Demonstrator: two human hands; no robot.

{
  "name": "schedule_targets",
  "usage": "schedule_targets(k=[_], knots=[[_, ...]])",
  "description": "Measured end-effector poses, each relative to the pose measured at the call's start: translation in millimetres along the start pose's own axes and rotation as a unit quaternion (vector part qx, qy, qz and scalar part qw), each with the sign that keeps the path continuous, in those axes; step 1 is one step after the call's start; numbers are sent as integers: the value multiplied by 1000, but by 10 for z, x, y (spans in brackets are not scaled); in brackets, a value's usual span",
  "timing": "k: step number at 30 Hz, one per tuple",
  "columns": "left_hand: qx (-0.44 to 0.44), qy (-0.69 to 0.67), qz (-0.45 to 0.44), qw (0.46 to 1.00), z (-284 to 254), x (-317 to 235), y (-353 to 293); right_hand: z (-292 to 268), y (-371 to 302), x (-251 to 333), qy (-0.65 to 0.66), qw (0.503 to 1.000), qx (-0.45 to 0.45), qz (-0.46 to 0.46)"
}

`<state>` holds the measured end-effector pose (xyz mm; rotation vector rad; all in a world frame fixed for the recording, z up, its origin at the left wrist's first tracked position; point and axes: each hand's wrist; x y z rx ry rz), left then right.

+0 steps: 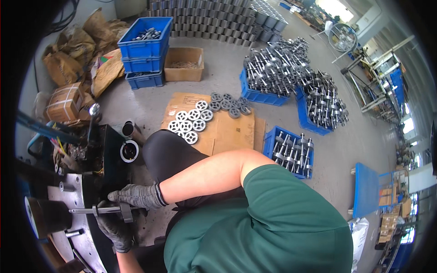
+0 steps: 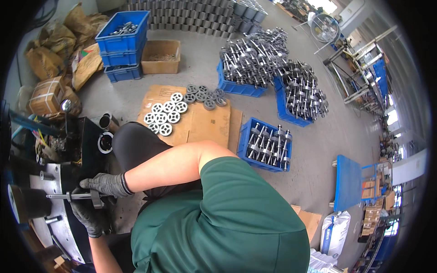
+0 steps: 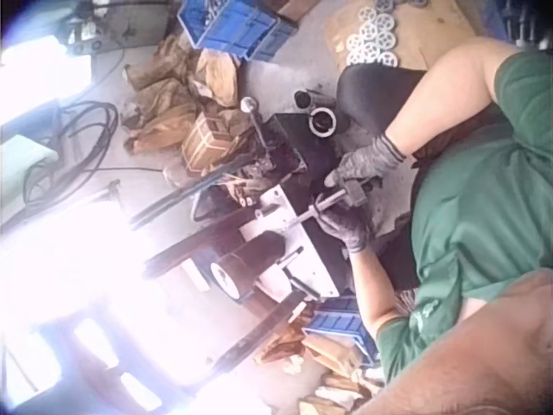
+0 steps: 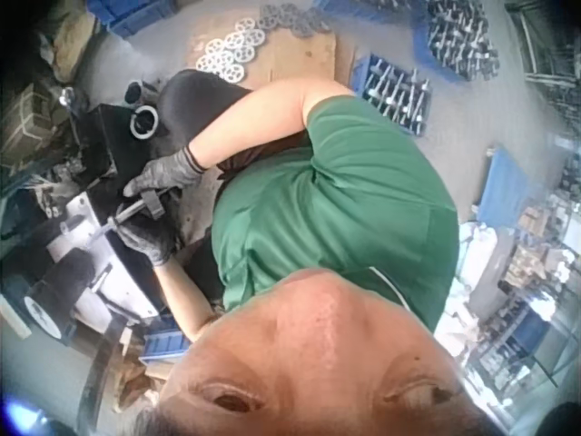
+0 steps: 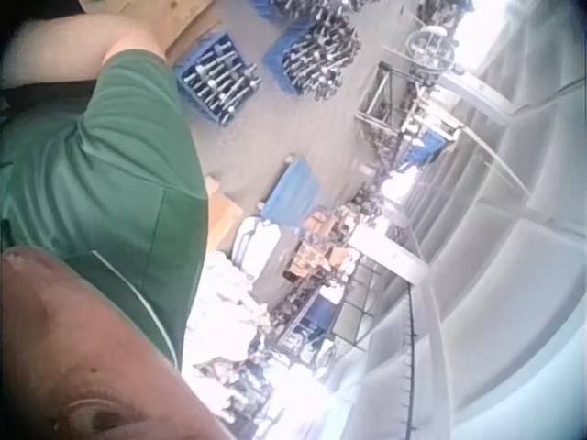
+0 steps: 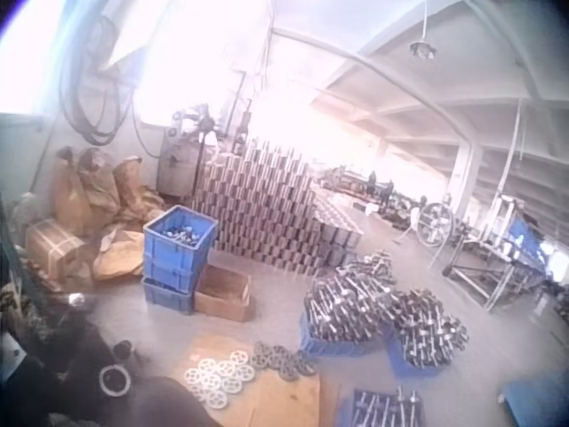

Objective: The person assembles metal gear-like components and metal rods using a press machine and handheld tools.

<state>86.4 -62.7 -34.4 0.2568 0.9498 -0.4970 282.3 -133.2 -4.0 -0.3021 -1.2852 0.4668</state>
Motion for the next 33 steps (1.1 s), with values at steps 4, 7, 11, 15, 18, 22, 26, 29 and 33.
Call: schedule_targets(k=[4,7,11,15,18,22,26,29,33], knots=[[35,191,-54,979,-441,268,63,-314,-146,62,-12,995,-38,-93],[69,272,-67,957,-698,493,190,-597,-64,75,96,927,-66,-355],[106,402,-95,904,-680,581,288,-1053,-1278,275,228,891,-99,-380],[77,425,-146,890,-782,718,393,-1764,-1860,-233,272,859,-275,-336],[100,465,-139,869,-727,715,384,-2433,-2215,-1191,200,846,-436,-231],[100,477,-160,859,-791,679,367,-2927,-2801,-2608,136,752,-644,-8],[85,397,-204,891,-848,721,367,-3178,-3478,-3962,333,586,-739,5],[85,394,-210,891,-945,802,303,-3447,-3915,-4996,302,423,-854,5],[103,436,-195,873,-1032,810,313,-3282,-4401,-5139,262,277,-917,120]])
Point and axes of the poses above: each hand's wrist, its own y-axis towards the middle knuckle, its own z-axis out of the palm, x = y × z, and after that the axes turned 14 degrees about -y, right-handed
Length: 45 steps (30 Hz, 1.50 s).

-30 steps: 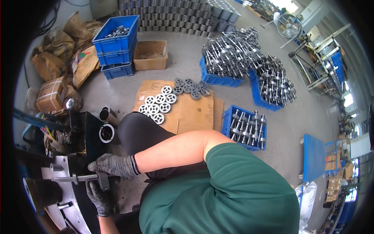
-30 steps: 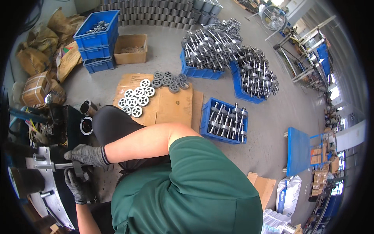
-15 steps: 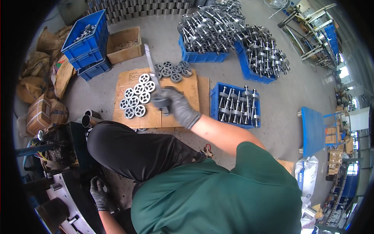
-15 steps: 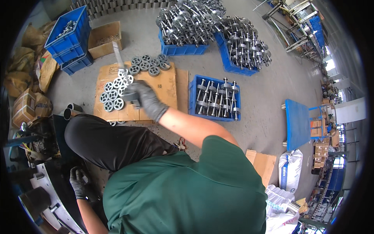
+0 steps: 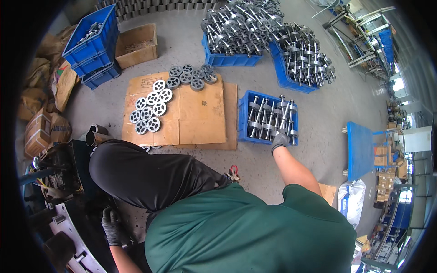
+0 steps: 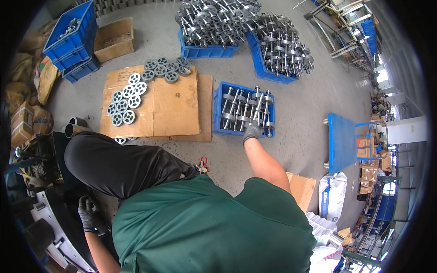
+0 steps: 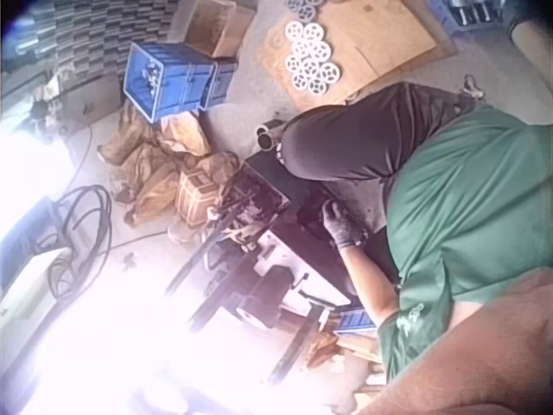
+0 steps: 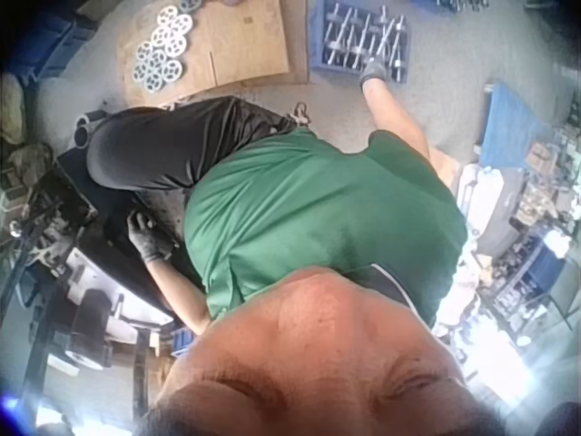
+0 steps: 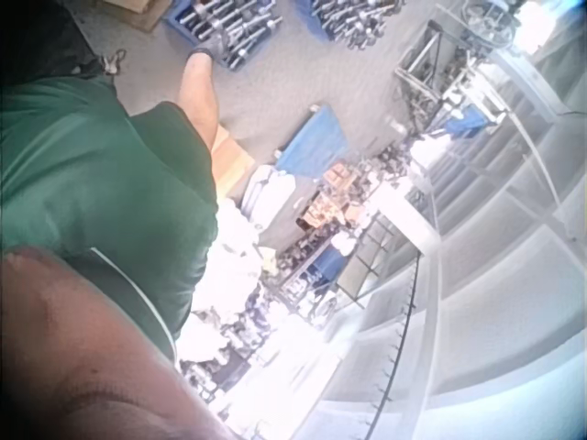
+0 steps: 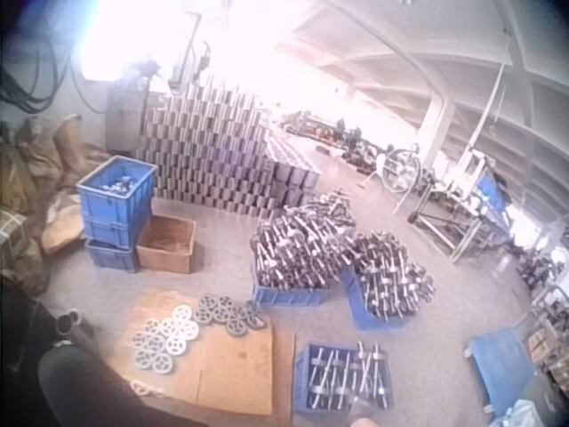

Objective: The person assembles metal gear-like components and metal rods using a press machine and handheld tools.

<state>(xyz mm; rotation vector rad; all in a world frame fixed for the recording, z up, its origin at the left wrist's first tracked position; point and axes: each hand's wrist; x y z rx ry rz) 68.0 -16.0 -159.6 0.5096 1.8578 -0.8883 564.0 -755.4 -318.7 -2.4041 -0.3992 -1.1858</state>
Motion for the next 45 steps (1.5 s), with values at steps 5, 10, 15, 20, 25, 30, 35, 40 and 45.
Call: schedule_targets(k=[5,10,15,20,25,30,35,40,45], knots=[[9,-4,19,1000,157,-180,-48,-294,829,-68,41,994,-73,-67],[4,109,24,994,-276,320,19,-589,988,152,-192,974,-121,-5],[-11,95,39,995,-301,469,37,-765,1024,44,-212,954,-61,-202],[-7,124,-47,991,-148,195,-46,-959,1137,-72,-298,942,137,-71],[-13,132,-29,991,-111,262,28,-829,1266,-125,-406,900,-6,-160],[-35,135,7,990,-203,483,84,-751,941,-109,-500,854,-32,-138],[91,488,189,847,-513,919,203,-831,1143,70,-402,914,-38,-43],[184,633,320,680,-781,1254,313,-922,807,309,-328,942,13,-75],[207,670,352,620,-730,1204,358,-1064,1186,342,-320,929,148,-116]])
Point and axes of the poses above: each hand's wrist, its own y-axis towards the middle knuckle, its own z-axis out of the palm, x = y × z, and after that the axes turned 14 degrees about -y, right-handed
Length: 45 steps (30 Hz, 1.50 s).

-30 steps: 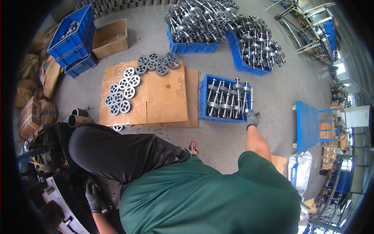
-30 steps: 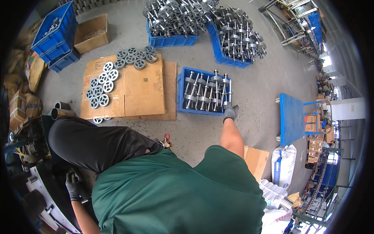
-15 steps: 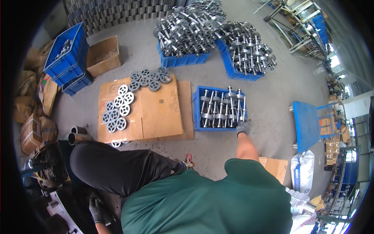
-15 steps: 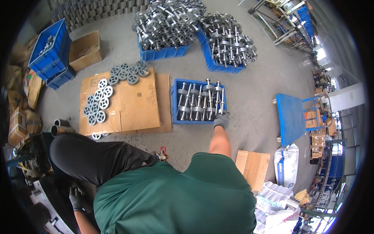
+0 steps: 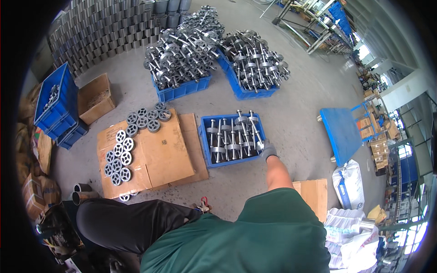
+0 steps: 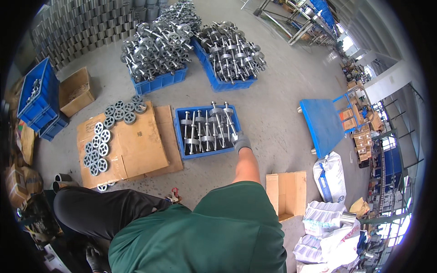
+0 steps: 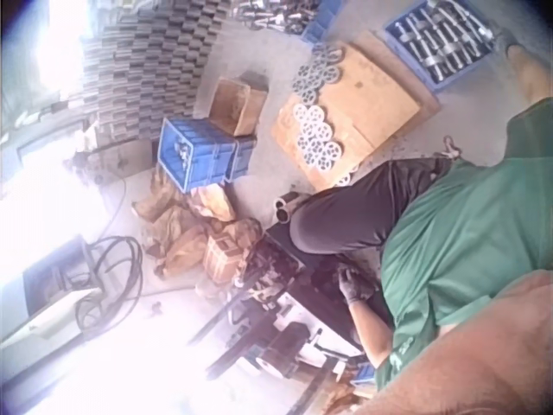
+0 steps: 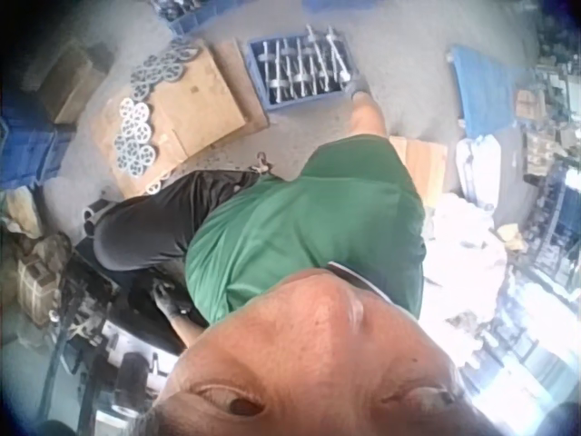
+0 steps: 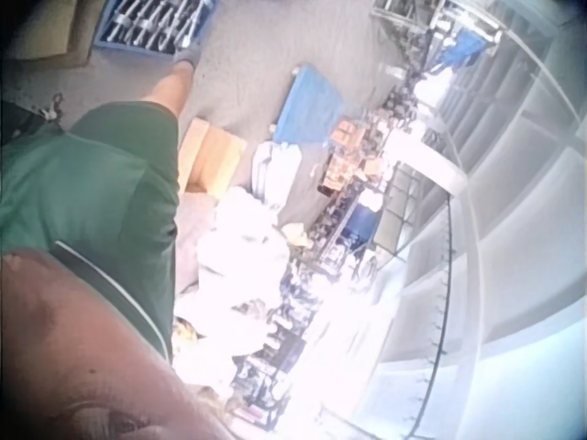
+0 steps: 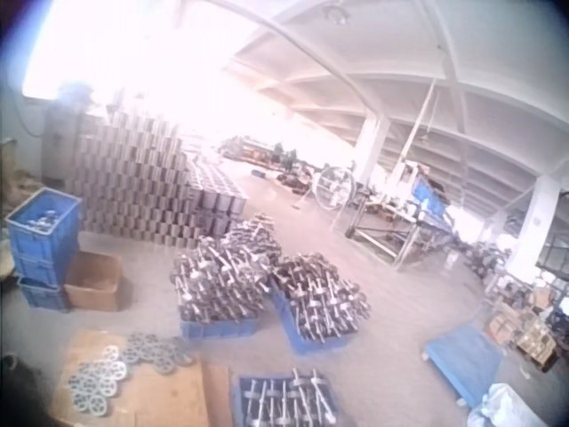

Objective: The person assembles metal gear-like components and metal rods using a press machine and handheld tools.

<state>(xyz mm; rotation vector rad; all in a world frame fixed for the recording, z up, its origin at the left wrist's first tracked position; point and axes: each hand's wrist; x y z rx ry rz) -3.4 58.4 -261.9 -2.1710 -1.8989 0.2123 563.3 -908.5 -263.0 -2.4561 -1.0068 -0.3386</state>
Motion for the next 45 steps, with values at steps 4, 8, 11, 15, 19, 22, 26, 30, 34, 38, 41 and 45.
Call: schedule_targets(k=[4,8,11,15,19,22,26,30,34,38,41,45], knots=[[-34,-268,-167,948,-580,-293,290,118,-268,49,-69,990,-113,55],[-107,-679,-393,611,-768,-366,297,200,-485,280,-201,963,-172,55],[-86,-227,-196,950,-248,-163,-34,472,-369,287,-190,954,-231,1],[-95,-234,-222,942,-344,-238,10,350,-349,240,-98,989,-107,30],[-125,-582,-401,697,-855,-431,255,448,-204,139,-185,973,-124,58],[-127,-627,-401,656,-98,-56,90,188,425,-371,-206,973,-51,92],[-129,-598,-436,660,-429,-276,-103,7,24,-109,-285,956,13,-60],[-119,-602,-417,671,-533,-287,103,159,-501,213,-384,917,-97,-35],[-126,-597,-435,662,-523,-375,68,300,-424,174,-359,919,-160,15],[-143,-604,-419,663,-504,-349,11,449,-382,237,-360,911,-202,8],[-140,-616,-448,633,-576,-354,20,483,-396,384,-89,959,-176,204],[-113,-607,-434,656,-717,-355,305,487,-283,198,-219,947,-217,90]])
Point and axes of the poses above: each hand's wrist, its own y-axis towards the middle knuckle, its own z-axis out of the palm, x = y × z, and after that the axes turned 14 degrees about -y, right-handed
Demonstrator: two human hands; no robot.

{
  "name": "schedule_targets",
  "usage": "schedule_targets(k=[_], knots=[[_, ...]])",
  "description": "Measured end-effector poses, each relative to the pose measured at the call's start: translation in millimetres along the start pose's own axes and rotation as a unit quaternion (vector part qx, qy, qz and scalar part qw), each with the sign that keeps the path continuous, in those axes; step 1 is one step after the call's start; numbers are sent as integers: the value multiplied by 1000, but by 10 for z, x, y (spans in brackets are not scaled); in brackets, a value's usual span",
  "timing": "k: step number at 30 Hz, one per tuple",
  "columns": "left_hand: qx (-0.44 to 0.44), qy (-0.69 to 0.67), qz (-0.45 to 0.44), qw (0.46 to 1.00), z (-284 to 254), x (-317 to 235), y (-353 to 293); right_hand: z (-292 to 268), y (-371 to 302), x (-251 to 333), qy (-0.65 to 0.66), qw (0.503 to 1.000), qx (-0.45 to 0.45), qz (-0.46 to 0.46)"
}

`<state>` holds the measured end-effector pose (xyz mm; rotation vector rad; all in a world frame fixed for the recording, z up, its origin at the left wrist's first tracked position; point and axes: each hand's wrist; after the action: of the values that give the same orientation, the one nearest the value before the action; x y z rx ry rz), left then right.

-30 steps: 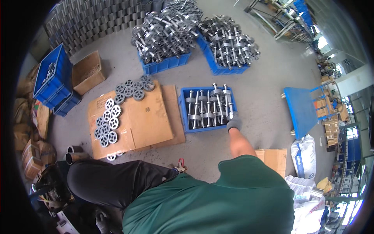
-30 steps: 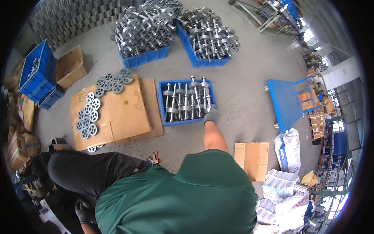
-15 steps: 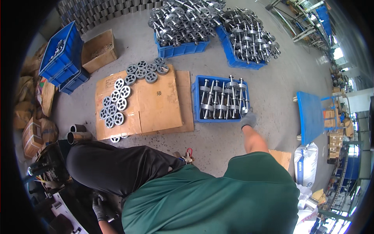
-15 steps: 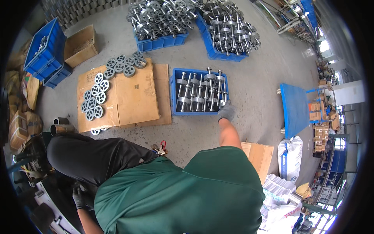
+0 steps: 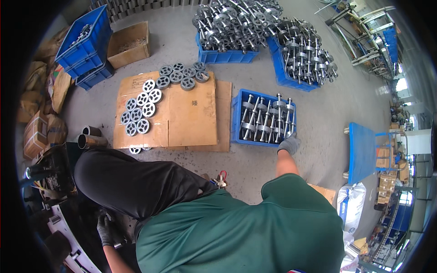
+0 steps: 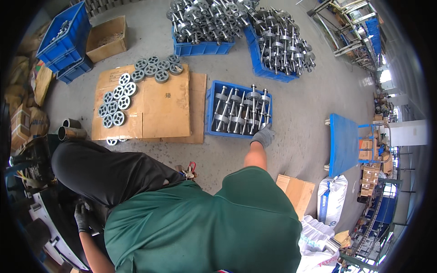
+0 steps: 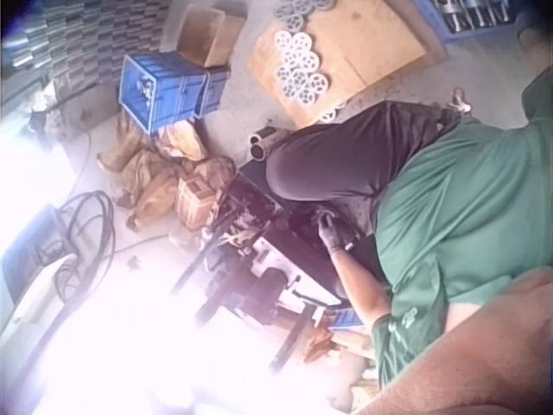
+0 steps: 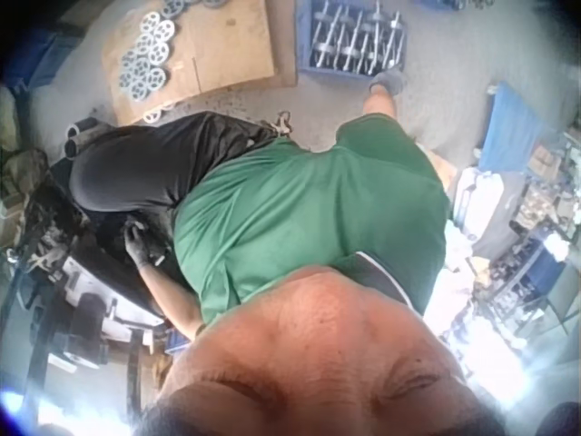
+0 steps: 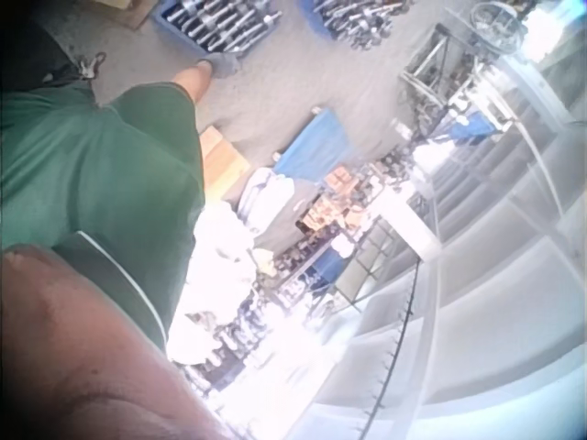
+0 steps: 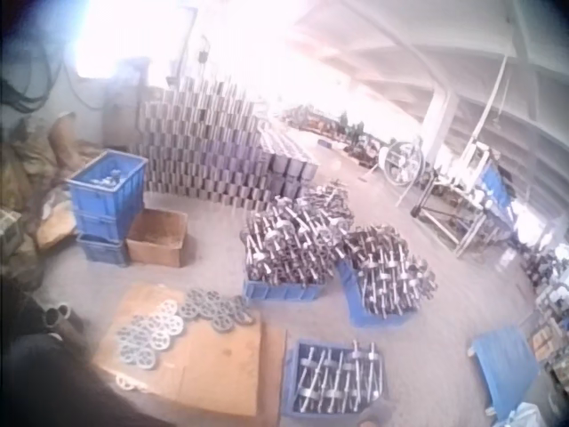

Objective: The person assembles metal gear-like components and metal rods using a press machine and handheld tools.

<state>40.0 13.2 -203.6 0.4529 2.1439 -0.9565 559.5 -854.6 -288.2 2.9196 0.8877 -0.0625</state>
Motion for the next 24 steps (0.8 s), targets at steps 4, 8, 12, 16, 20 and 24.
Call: schedule_targets(k=[4,8,12,16,20,24], knots=[[55,-3,73,996,10,-319,-57,-203,413,116,-145,965,205,-74],[19,-155,106,982,402,-1394,-475,-537,1160,243,-206,949,189,-144],[-116,-120,243,956,100,-1691,-861,-1112,-458,1404,-275,809,179,-487],[-229,-190,268,916,-295,-1824,-1530,-1056,-2705,2985,-320,660,140,-665],[-339,-284,330,834,-733,-1502,-1859,-2041,-4998,3765,-77,448,98,-885],[-471,-336,339,742,-1129,-741,-2648,-3164,-6914,3822,40,217,85,-972]])
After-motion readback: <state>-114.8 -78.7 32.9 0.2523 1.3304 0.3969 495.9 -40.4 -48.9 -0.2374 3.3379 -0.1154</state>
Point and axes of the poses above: each hand's wrist, its own y-axis towards the middle knuckle, its own z-axis out of the palm, x = y × z, and after that the axes turned 14 degrees about -y, right-handed
